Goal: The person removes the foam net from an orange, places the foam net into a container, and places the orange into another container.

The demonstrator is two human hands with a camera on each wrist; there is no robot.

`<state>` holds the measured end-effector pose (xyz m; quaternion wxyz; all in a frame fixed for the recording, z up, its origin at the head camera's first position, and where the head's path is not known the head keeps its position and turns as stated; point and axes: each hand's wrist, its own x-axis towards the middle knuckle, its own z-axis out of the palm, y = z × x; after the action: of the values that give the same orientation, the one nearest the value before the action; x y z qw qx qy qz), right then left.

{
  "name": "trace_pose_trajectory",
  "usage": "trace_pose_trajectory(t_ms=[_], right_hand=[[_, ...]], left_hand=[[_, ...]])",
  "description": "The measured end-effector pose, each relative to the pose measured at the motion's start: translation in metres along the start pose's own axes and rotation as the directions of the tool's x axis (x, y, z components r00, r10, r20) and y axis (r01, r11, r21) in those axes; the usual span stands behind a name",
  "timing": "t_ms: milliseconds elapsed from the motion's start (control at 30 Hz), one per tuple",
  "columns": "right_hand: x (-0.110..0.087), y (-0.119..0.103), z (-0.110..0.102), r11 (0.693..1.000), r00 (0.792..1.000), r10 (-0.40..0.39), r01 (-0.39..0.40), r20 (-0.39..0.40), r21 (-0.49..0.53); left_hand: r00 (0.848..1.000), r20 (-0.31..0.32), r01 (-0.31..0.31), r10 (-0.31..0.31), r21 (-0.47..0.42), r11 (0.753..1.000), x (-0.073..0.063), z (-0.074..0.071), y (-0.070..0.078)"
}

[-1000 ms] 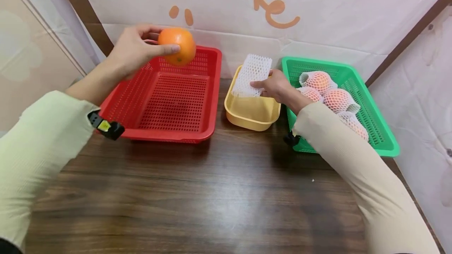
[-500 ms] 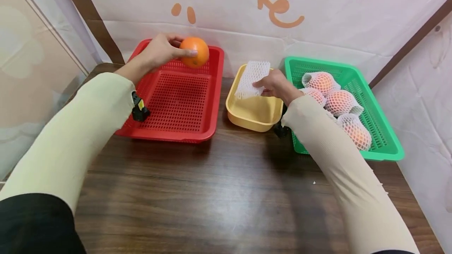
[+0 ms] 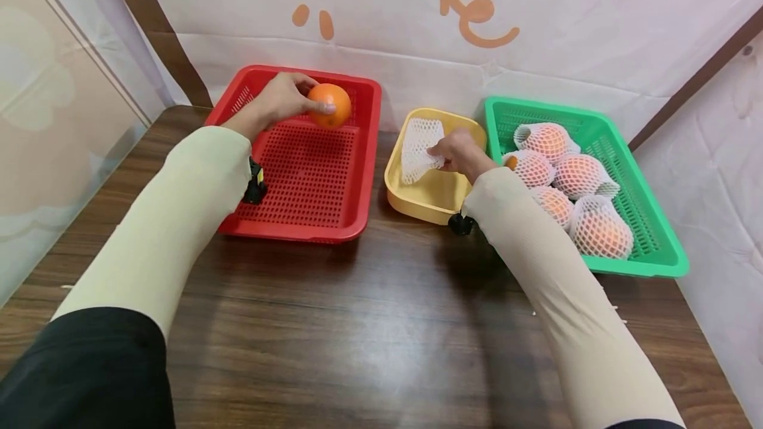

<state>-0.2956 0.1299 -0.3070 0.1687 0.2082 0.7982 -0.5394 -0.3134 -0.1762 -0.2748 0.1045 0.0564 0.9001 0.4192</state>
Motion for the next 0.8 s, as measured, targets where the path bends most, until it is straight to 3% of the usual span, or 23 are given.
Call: trace_pose_trajectory(t_ms=[200, 300, 433, 633, 800], right_hand=[[0.000, 0.002, -0.004, 0.995, 0.999, 0.014, -0.010, -0.037, 0.096], [0.000, 0.004, -0.004, 0.995, 0.999, 0.031, -0.028, -0.027, 0.096], [0.001, 0.008, -0.002, 0.998, 0.998, 0.051, -0.052, -0.031, -0.024], [-0.001, 0.007, -0.004, 0.975, 0.996, 0.043, -0.058, -0.076, -0.214], [-0.008, 0.004, -0.006, 0.953, 0.999, 0.008, -0.019, -0.037, -0.302]], left_hand=[[1.000, 0.009, 0.001, -0.001, -0.015, 1.000, 0.005, 0.011, -0.002], [1.000, 0.023, 0.006, -0.005, -0.017, 1.000, 0.008, 0.018, -0.004], [0.999, 0.036, 0.014, -0.014, -0.003, 1.000, 0.013, 0.026, -0.007], [0.999, 0.035, 0.017, -0.016, -0.018, 1.000, 0.020, 0.034, -0.011], [0.999, 0.028, 0.037, -0.037, -0.005, 0.999, 0.022, 0.036, -0.015]])
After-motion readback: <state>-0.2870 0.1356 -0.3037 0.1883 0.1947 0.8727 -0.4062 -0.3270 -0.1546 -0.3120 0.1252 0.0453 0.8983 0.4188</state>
